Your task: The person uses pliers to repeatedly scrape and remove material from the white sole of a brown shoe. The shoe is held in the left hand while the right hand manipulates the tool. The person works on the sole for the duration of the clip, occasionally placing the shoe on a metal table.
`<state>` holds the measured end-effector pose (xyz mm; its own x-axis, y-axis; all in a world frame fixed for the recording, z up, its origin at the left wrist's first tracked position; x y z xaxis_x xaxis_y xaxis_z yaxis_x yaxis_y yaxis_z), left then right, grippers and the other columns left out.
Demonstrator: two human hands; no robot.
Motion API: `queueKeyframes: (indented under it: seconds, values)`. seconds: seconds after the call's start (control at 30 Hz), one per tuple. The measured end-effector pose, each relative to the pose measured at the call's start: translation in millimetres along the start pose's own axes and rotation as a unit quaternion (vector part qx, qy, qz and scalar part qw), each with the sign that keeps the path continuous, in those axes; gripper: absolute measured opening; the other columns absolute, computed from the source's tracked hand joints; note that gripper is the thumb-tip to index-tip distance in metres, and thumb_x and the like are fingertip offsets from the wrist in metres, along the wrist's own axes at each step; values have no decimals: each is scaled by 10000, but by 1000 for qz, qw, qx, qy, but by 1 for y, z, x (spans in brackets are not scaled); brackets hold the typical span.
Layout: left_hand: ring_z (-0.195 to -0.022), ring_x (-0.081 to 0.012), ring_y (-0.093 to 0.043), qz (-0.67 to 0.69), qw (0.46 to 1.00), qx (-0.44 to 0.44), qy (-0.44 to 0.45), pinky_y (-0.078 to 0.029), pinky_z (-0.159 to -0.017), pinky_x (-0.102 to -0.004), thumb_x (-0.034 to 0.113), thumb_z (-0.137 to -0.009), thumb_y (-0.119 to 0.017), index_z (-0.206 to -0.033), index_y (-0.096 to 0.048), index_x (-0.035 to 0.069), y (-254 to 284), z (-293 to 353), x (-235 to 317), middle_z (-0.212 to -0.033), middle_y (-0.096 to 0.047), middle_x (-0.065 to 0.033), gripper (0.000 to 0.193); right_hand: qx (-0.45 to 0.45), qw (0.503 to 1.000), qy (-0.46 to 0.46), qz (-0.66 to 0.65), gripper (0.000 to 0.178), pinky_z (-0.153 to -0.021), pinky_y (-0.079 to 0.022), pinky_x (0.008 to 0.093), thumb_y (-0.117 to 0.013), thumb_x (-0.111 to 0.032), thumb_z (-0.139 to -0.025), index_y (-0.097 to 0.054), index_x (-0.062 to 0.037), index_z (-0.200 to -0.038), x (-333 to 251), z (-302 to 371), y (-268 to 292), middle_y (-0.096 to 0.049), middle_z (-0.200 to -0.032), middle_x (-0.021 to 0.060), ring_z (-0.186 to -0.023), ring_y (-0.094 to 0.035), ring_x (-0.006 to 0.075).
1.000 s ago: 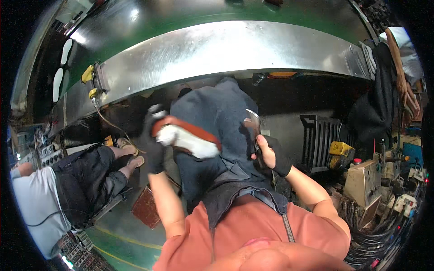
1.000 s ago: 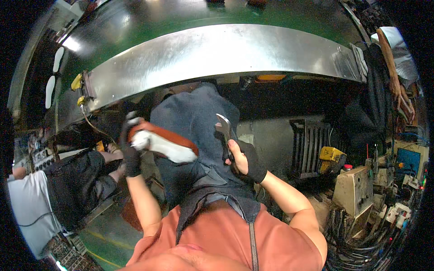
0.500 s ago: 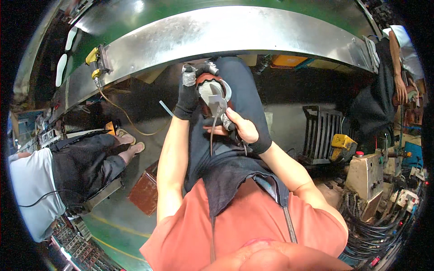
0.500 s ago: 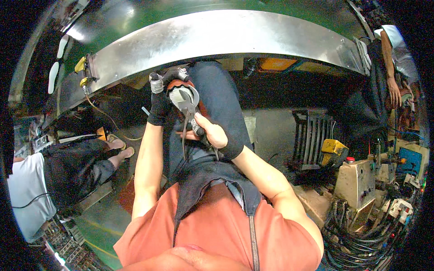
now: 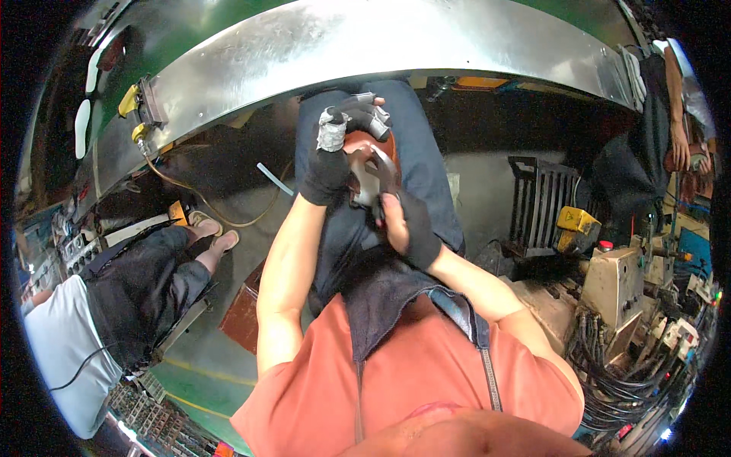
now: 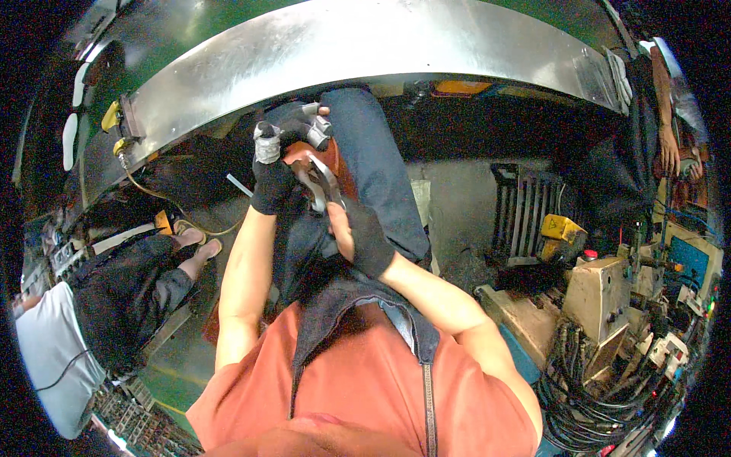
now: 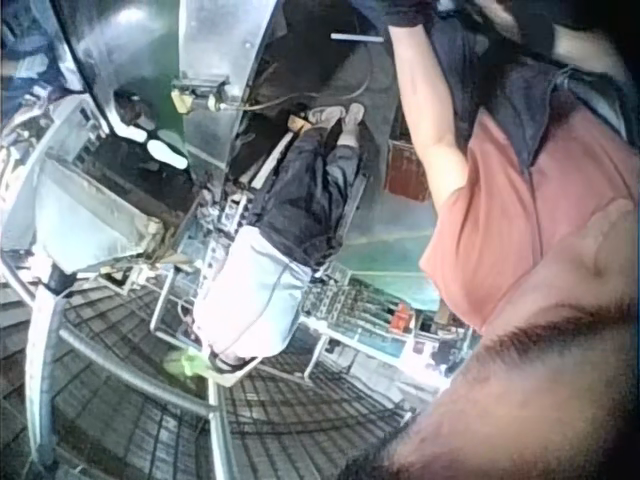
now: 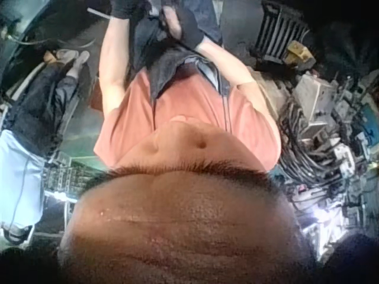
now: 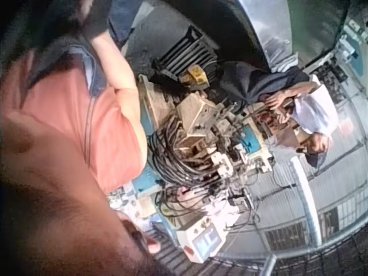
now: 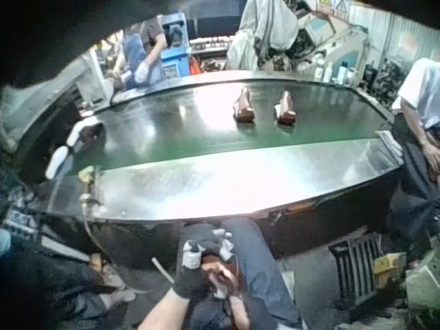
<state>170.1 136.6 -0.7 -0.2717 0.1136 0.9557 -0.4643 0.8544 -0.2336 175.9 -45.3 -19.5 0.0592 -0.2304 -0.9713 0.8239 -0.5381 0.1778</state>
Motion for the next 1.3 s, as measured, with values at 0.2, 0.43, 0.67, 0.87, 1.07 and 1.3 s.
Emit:
queueKeyframes:
  seconds: [0.2, 0.43, 0.67, 0.87, 1.07, 1.3]
  values:
    - [-1022, -284, -574, 0, 998, -63, -27, -403, -936, -406, 569, -843, -343, -753, -645, 0, 11, 24, 22, -932, -649, -151, 650, -116, 975, 74, 173, 240, -700, -468, 420, -413, -171, -916, -552, -18, -1037, 4, -1, 0, -589, -950, 195, -815, -579, 350]
    - [-1103, -282, -535, 73, 984, 83, 136, -410, -959, -396, 270, -865, -565, -1212, -443, 43, -23, 114, 31, -1177, -535, -158, 432, -262, 924, 171, 221, 404, -816, -458, 426, -631, -398, -780, -585, -72, -1015, 39, 69, 33, -595, -1023, 131, -938, -573, 310]
    - [-1005, -219, -550, 24, 988, -1, 151, -436, -893, -325, 236, -879, -540, -1172, -469, 36, -29, 108, 35, -1077, -551, -123, 361, -271, 928, 160, 200, 426, -832, -462, 413, -660, -400, -760, -583, -62, -1008, 53, 82, 42, -584, -1068, 135, -987, -562, 327]
    - [-944, -172, -558, 43, 971, -3, 234, -451, -828, -298, 80, -772, -607, -1088, -532, 43, -42, 93, 36, -1034, -562, -80, 327, -261, 945, 123, 154, 463, -819, -452, 431, -660, -416, -745, -577, -51, -1018, 58, 92, 50, -560, -1048, 147, -974, -552, 341]
    - [-980, -208, -559, 274, 928, 40, 251, -454, -853, -332, 297, -880, -509, -1104, -536, 36, -35, 100, -15, -1072, -570, -101, 345, -238, 950, 134, 153, 475, -803, -454, 428, -636, -462, -753, -573, -52, -984, 74, 91, 46, -555, -1029, 153, -958, -549, 350]
    - [-1026, -240, -558, 157, 964, 22, 215, -443, -903, -347, 692, -848, -314, -1174, -506, 36, 3, 116, -78, -1079, -588, -128, 757, -202, 942, 207, 169, 397, -744, -487, 418, -590, -423, -804, -591, -61, -966, 50, 67, 52, -593, -895, 148, -822, -590, 357]
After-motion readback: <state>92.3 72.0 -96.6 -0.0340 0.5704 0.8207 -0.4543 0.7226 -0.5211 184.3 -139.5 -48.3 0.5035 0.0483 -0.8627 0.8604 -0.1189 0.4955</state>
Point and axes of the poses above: each hand's wrist, its own z-axis away from the middle knuckle, its own y-axis out of the back of the hand, x = y × z, the point moved 2 cm from there along -z, towards the middle knuckle
